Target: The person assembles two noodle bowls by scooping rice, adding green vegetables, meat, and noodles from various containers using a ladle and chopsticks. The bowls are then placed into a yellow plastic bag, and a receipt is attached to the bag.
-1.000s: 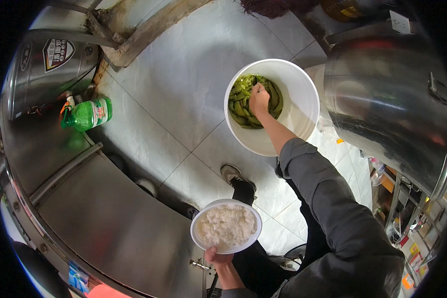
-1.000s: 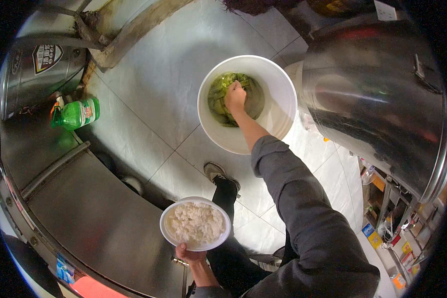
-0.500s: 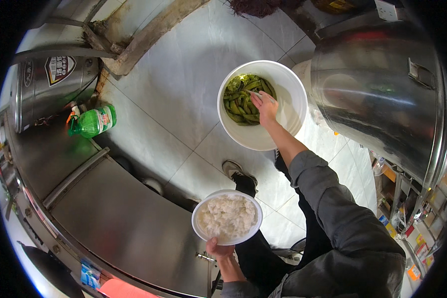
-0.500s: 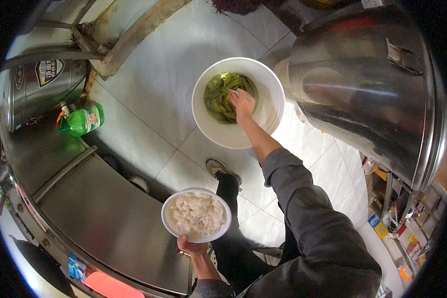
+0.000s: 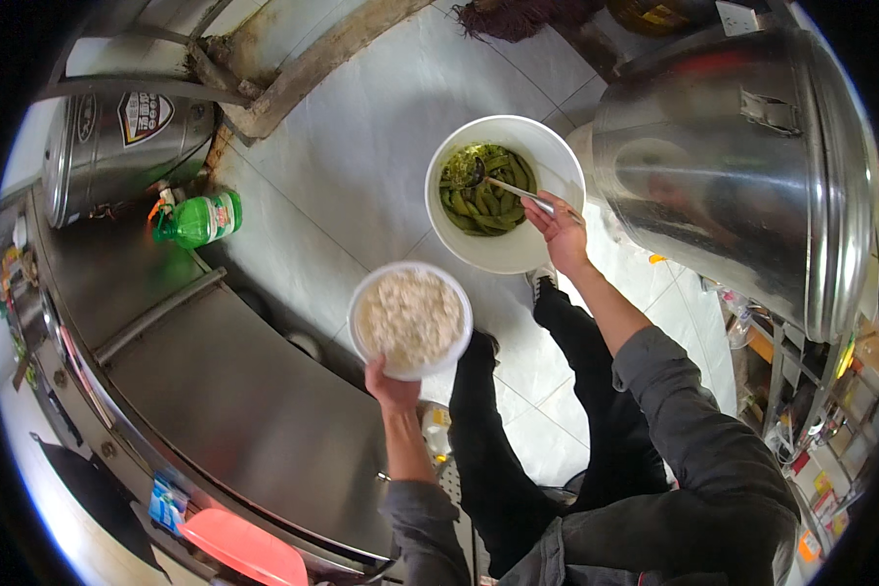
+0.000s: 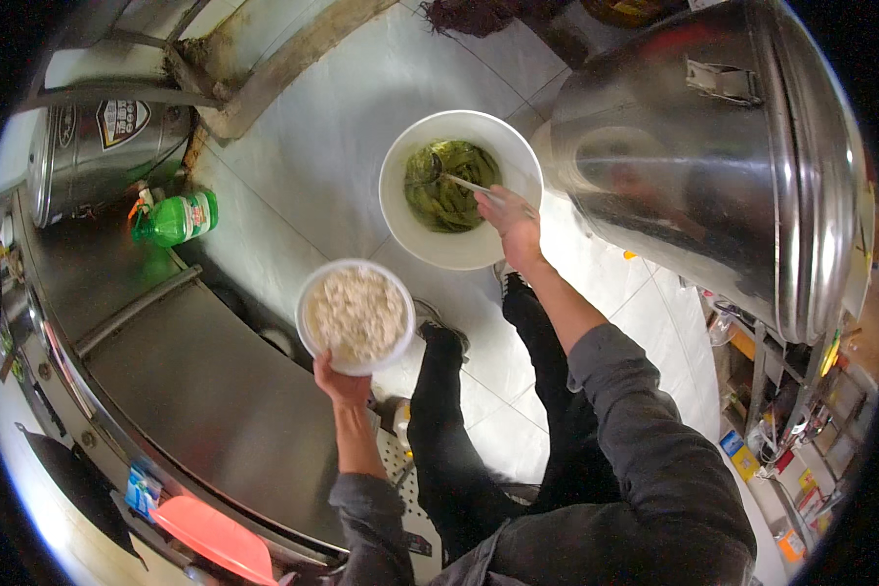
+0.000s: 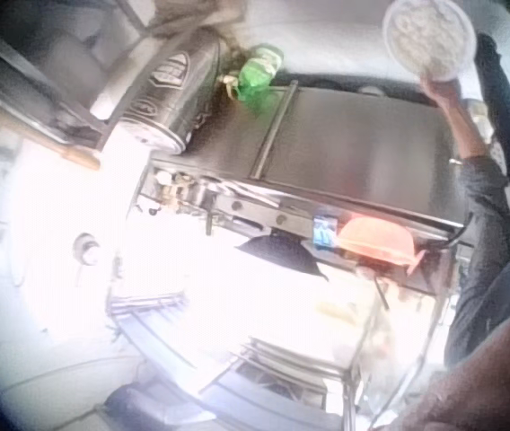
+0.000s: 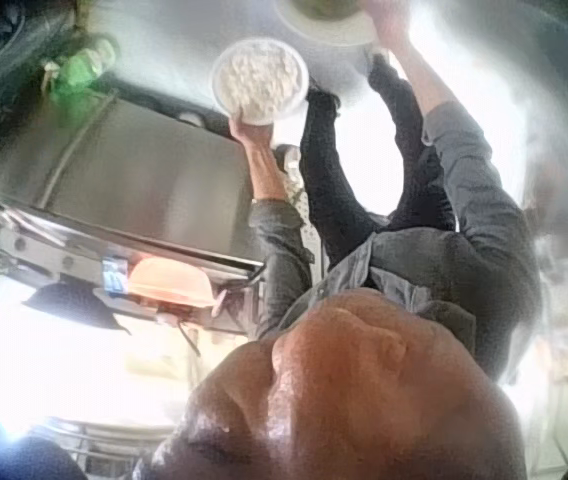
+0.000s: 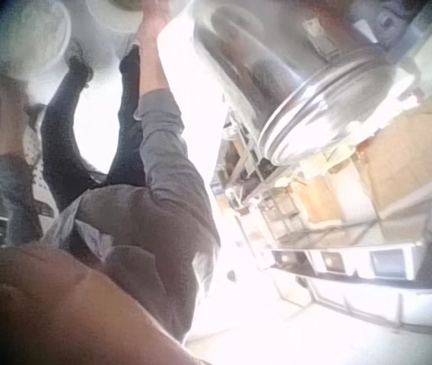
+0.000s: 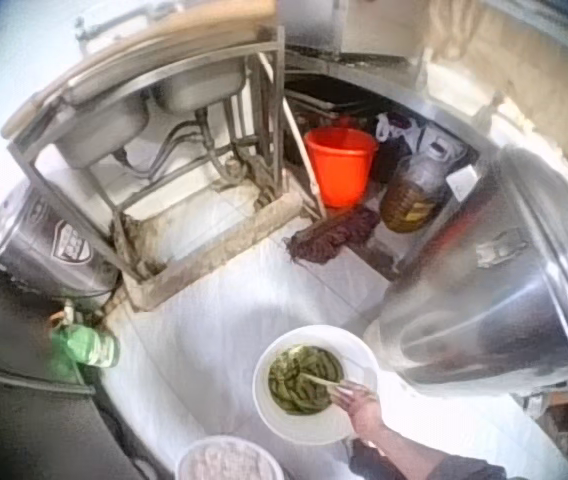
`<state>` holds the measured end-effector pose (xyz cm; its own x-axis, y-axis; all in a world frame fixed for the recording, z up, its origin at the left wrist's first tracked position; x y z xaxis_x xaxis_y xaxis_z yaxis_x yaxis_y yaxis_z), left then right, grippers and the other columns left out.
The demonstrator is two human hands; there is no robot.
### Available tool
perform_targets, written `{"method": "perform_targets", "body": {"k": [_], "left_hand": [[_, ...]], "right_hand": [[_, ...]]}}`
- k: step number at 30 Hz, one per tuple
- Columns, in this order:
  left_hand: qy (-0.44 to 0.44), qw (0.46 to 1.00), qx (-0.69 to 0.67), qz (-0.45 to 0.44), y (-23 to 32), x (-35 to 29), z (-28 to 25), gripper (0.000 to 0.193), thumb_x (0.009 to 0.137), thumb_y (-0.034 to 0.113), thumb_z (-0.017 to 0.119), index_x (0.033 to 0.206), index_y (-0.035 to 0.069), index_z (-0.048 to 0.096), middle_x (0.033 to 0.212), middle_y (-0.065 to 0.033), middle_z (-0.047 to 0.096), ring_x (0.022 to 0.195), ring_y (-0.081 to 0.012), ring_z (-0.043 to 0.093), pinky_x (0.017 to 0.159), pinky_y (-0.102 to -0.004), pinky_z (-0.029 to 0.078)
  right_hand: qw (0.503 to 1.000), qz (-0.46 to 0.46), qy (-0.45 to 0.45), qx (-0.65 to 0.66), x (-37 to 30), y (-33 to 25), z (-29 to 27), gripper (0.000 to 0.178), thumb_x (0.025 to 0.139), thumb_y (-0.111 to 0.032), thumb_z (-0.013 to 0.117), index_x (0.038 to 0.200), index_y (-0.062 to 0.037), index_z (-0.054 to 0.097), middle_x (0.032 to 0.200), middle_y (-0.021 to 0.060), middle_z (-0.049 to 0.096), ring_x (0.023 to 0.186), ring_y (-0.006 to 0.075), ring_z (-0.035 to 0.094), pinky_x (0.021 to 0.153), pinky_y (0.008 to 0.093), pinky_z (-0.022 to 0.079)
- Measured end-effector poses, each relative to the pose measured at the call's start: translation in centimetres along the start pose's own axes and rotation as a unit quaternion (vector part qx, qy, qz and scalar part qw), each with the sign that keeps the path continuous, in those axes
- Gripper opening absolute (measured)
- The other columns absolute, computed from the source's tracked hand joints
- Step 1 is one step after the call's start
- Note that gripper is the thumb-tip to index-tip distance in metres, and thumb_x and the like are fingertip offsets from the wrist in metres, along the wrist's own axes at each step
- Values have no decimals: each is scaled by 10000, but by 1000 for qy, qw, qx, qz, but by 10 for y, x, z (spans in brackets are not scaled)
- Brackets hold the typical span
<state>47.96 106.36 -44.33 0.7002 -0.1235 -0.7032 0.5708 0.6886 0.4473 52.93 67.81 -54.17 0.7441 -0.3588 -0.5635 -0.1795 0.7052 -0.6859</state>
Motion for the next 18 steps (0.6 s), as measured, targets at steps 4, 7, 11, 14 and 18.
{"method": "perform_targets", "body": {"k": [4, 7, 11, 14, 18], "left_hand": [[-62, 998, -26, 0, -2, 28, 31, 655, 981, 383, 486, 1530, 58, 337, 1516, -141, 452, 1382, -326, 448, 1145, -507, 363], [-31, 999, 16, 8, -7, 37, 48, 691, 1009, 511, 475, 1516, 59, 354, 1524, -137, 444, 1382, -322, 448, 1148, -494, 359], [-85, 996, -3, -22, -23, 40, 94, 809, 968, 649, 466, 1523, 73, 342, 1520, -122, 447, 1383, -314, 447, 1139, -474, 376], [-113, 992, -23, -44, -36, 34, 122, 843, 954, 684, 453, 1526, 75, 336, 1521, -118, 444, 1387, -309, 444, 1136, -472, 381], [-112, 992, -14, -62, -46, 26, 139, 851, 950, 696, 445, 1527, 81, 335, 1521, -115, 444, 1386, -303, 446, 1135, -464, 384]], "right_hand": [[997, -38, -58, -40, -73, -82, 16, 470, 1083, -267, 395, 1360, 108, 460, 1352, 252, 546, 1282, 421, 542, 1150, 526, 394], [982, -73, -112, -131, -146, -148, 48, 484, 1089, -288, 383, 1370, 97, 459, 1357, 245, 551, 1269, 417, 557, 1124, 520, 422], [924, -147, -207, -286, -231, -202, 104, 483, 1085, -254, 383, 1405, 103, 441, 1373, 270, 545, 1279, 408, 554, 1089, 490, 455], [808, -253, -304, -437, -275, -207, 150, 396, 1029, -58, 426, 1386, 108, 473, 1390, 289, 535, 1300, 413, 539, 1082, 462, 465], [650, -326, -364, -582, -301, -186, 178, 536, 798, 135, 636, 1322, 86, 531, 1421, 271, 507, 1249, 387, 584, 1044, 406, 508]]}}
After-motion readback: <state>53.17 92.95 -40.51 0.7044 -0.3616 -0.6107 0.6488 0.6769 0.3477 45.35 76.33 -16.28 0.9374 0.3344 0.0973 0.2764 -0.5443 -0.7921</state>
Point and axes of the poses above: each hand's wrist, its own x-axis towards the middle knuckle, its own z-axis out of the palm, y = z × x, the point moved 10 cm from there along x, towards the middle knuckle
